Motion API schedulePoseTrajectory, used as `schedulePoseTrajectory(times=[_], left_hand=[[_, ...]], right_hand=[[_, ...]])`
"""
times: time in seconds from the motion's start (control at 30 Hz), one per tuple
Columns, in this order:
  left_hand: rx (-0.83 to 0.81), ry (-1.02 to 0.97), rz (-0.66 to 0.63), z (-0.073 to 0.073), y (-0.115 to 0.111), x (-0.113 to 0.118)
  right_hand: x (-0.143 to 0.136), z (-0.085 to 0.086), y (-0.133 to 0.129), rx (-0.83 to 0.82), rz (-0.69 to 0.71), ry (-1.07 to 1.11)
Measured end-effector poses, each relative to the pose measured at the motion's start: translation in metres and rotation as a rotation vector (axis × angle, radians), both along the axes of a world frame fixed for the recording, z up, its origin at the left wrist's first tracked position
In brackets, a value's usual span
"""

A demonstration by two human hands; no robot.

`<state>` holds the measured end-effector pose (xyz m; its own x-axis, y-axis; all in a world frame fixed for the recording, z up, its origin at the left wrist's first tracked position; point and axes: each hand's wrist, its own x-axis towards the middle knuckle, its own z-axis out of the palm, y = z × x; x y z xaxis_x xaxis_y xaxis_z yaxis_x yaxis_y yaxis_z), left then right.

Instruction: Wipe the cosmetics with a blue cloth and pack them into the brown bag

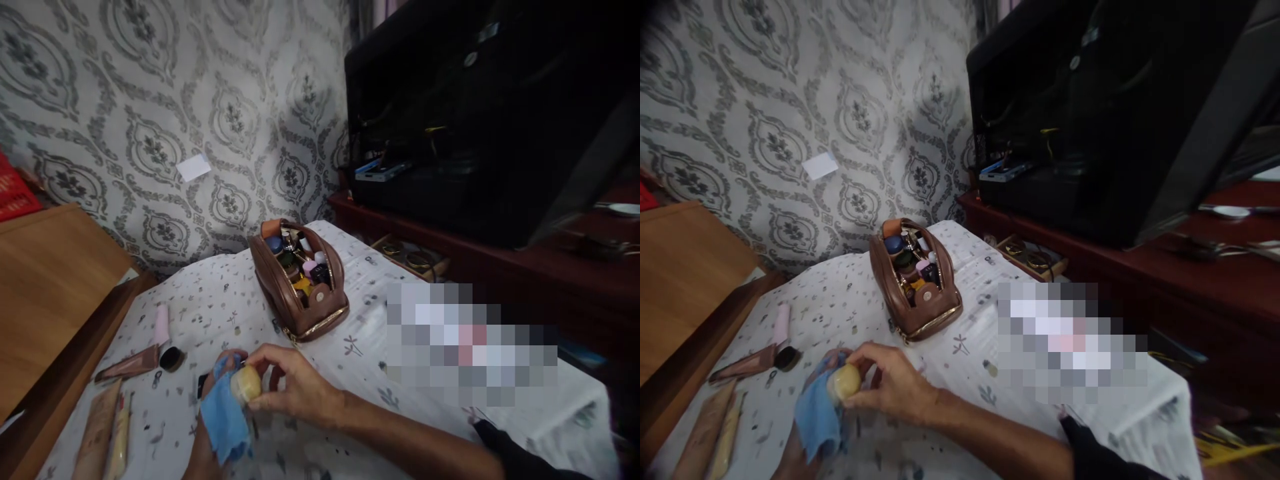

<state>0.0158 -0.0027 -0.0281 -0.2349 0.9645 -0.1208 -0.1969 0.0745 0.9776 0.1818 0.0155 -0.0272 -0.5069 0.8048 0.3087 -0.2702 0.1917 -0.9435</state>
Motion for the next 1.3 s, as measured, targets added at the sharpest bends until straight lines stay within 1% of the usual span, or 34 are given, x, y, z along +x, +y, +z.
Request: schedulePoseTrajectory(times=[0.07,0.17,0.27,0.37,0.43,0.5,0.6,0.7,0.8,0.87,1.0,1.1,1.2,1.3], left_hand=[[0.018,0.082,-0.019,0.011,0.005,0.001],[0.114,0.3,-0.072,0.035,0.007,0.008],[0.365,0.559,-0.136,0.057,0.009,0.021],[0.631,0.843,-0.179,0.067,0.018,0.033],[0.739,1.036,-0.197,0.069,0.027,0.037],[0.798,1.19,-0.208,0.068,0.035,0.038],[0.842,1.365,-0.221,0.065,0.042,0.039],[0.859,1.544,-0.209,0.061,0.043,0.04],[0.841,1.725,-0.187,0.058,0.041,0.041],[0.871,1.805,-0.189,0.059,0.04,0.04],[0.968,1.844,-0.196,0.063,0.042,0.039],[1.001,1.822,-0.171,0.064,0.044,0.039],[1.036,1.766,-0.139,0.062,0.045,0.04],[1.059,1.713,-0.121,0.061,0.045,0.041]], right_hand=[[0.006,0.008,0.0,0.141,-0.054,-0.025],[0.02,0.027,0.004,0.277,-0.136,-0.044],[0.037,0.052,0.011,0.319,-0.235,-0.06],[0.051,0.071,0.018,0.296,-0.274,-0.08],[0.059,0.077,0.021,0.295,-0.283,-0.096],[0.066,0.078,0.022,0.319,-0.297,-0.113],[0.075,0.077,0.023,0.34,-0.308,-0.133],[0.085,0.078,0.03,0.308,-0.337,-0.147],[0.093,0.085,0.043,0.296,-0.382,-0.138],[0.097,0.092,0.052,0.295,-0.412,-0.124],[0.104,0.104,0.07,0.292,-0.461,-0.117],[0.106,0.107,0.084,0.328,-0.492,-0.195],[0.106,0.106,0.098,0.419,-0.535,-0.386],[0.103,0.106,0.11,0.539,-0.583,-0.688]])
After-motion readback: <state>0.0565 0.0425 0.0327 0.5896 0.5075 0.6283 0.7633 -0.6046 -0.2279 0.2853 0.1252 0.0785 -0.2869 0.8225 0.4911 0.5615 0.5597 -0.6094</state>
